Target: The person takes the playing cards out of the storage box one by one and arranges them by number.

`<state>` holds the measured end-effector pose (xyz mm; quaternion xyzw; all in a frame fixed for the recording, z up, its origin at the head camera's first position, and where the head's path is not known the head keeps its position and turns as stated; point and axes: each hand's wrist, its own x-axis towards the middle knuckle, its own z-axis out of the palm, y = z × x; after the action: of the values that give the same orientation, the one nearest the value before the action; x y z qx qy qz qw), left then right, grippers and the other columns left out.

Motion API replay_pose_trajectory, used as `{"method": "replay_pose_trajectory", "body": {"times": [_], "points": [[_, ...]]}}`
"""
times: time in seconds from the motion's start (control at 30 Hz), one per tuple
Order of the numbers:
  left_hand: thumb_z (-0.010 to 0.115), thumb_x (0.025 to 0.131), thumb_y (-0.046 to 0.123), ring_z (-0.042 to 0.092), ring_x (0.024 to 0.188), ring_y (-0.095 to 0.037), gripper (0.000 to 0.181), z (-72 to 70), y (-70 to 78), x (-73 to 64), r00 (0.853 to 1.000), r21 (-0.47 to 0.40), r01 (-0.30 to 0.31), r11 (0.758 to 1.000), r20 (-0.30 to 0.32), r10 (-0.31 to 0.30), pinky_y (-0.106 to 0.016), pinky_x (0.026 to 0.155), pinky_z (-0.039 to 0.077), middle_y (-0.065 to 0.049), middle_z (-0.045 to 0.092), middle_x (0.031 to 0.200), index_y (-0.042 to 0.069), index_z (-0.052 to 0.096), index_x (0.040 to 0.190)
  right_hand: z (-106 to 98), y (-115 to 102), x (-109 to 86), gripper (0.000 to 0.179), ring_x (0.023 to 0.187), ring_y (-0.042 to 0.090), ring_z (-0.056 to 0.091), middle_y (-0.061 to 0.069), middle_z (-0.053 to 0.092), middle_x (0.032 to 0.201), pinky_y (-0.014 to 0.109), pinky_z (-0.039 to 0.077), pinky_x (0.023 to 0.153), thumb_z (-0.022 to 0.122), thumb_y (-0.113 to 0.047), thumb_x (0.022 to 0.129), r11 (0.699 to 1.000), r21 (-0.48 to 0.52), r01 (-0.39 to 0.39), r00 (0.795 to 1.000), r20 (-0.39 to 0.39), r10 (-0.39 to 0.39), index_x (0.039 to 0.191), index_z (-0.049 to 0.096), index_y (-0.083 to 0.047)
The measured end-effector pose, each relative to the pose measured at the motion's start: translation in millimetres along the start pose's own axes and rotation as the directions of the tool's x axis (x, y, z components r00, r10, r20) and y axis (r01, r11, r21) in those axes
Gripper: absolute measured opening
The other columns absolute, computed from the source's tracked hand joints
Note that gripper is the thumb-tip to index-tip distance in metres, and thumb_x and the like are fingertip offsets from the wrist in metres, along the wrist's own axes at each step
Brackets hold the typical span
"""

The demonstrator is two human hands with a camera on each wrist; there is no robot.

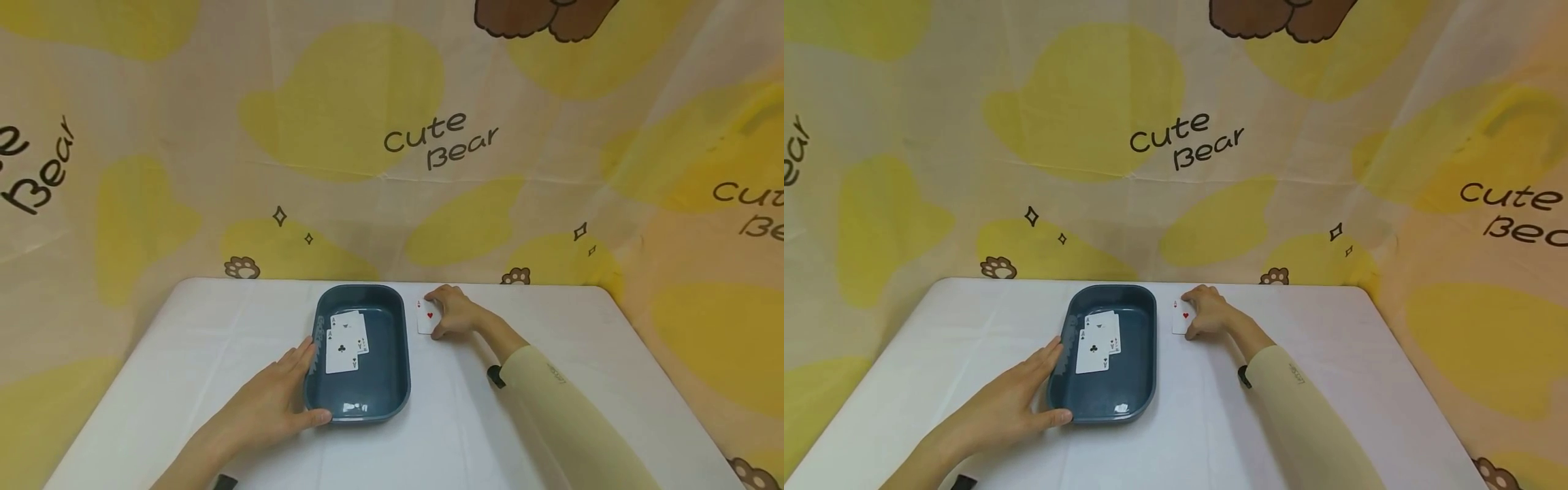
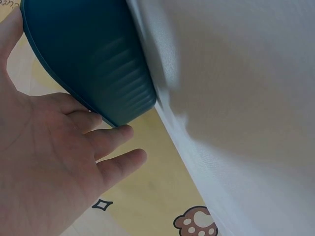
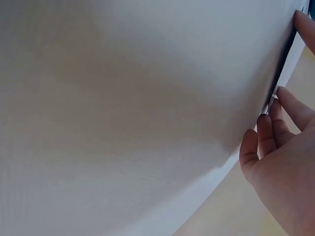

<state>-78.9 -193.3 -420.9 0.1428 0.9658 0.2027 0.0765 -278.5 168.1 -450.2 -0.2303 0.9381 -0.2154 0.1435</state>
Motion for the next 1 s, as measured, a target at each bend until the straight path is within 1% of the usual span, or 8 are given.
{"method": "replay_pose_trajectory", "body": {"times": [0.23,0.37,0.47,0.53,0.7,0.77,0.87,1.0], "points": [[0.072,0.081,0.077,0.034,0.152,-0.041,0.118,0.2,-0.4,0.7,1.0,0.003,-0.004,1.0,-0.005,0.004,-0.063,0.116,0.037,-0.009,0.025,0.172,0.003,0.031,0.164,0.6,1.6,-0.4,0.087,0.134,0.039,0.042,0.019,0.052,0.148,0.058,0.039,0.112,0.091,-0.021,0.067,1.0,0.006,0.004,1.0,-0.004,-0.004,0.146,0.058,-0.003],[0.074,0.081,0.075,0.034,0.152,-0.042,0.118,-0.6,1.0,0.9,1.0,-0.01,-0.002,1.0,-0.001,0.002,-0.063,0.115,0.038,-0.009,0.025,0.172,0.004,0.031,0.164,-5.6,-2.0,-6.9,0.088,0.135,0.038,0.042,0.019,0.053,0.147,0.058,0.039,0.114,0.089,-0.022,0.068,1.0,0.028,0.011,1.0,-0.005,-0.011,0.147,0.056,-0.002],[0.074,0.081,0.074,0.034,0.152,-0.042,0.117,-1.4,1.9,1.4,1.0,-0.008,-0.001,1.0,-0.002,0.001,-0.063,0.115,0.038,-0.009,0.025,0.172,0.004,0.031,0.164,-16.0,-8.5,-15.0,0.086,0.139,0.039,0.041,0.019,0.052,0.148,0.06,0.037,0.116,0.088,-0.022,0.07,0.998,0.052,0.033,0.999,-0.033,-0.032,0.147,0.056,-0.001],[0.074,0.081,0.074,0.034,0.152,-0.042,0.117,-2.0,1.6,1.5,1.0,0.0,-0.003,1.0,-0.006,0.003,-0.063,0.115,0.038,-0.008,0.025,0.172,0.004,0.031,0.164,-23.7,-13.9,-19.2,0.084,0.14,0.04,0.041,0.02,0.052,0.148,0.061,0.036,0.116,0.087,-0.02,0.072,0.996,0.055,0.063,0.996,-0.063,-0.06,0.147,0.056,0.0],[0.072,0.082,0.076,0.036,0.151,-0.043,0.117,-2.8,-1.2,0.8,0.999,0.013,-0.028,1.0,-0.019,0.028,-0.063,0.114,0.039,-0.009,0.026,0.172,0.003,0.032,0.164,-39.7,-28.9,-29.6,0.08,0.143,0.041,0.039,0.02,0.05,0.151,0.063,0.034,0.117,0.085,-0.021,0.078,0.994,0.054,0.094,0.991,-0.099,-0.088,0.149,0.054,0.0],[0.072,0.082,0.076,0.036,0.151,-0.043,0.117,-2.4,-2.0,1.0,0.999,0.015,-0.034,0.999,-0.023,0.035,-0.063,0.114,0.039,-0.01,0.026,0.172,0.003,0.032,0.163,-43.5,-33.2,-33.1,0.078,0.144,0.041,0.038,0.019,0.048,0.152,0.064,0.034,0.117,0.083,-0.024,0.081,0.994,0.052,0.098,0.99,-0.104,-0.092,0.149,0.053,-0.001],[0.073,0.081,0.076,0.035,0.152,-0.042,0.117,-1.4,-2.1,1.0,0.999,0.011,-0.029,1.0,-0.02,0.029,-0.062,0.115,0.039,-0.01,0.026,0.172,0.003,0.032,0.164,-47.1,-39.7,-36.5,0.075,0.146,0.04,0.037,0.018,0.047,0.154,0.064,0.033,0.117,0.082,-0.026,0.084,0.993,0.043,0.111,0.988,-0.114,-0.106,0.149,0.054,-0.002],[0.073,0.081,0.075,0.036,0.151,-0.043,0.118,-0.7,-1.9,-0.5,1.0,-0.001,-0.018,1.0,-0.011,0.018,-0.063,0.114,0.039,-0.011,0.026,0.172,0.002,0.032,0.163,-47.7,-49.1,-38.6,0.068,0.146,0.039,0.039,0.016,0.05,0.153,0.063,0.032,0.118,0.08,-0.024,0.086,0.988,0.022,0.153,0.98,-0.133,-0.149,0.147,0.057,-0.004]]}}
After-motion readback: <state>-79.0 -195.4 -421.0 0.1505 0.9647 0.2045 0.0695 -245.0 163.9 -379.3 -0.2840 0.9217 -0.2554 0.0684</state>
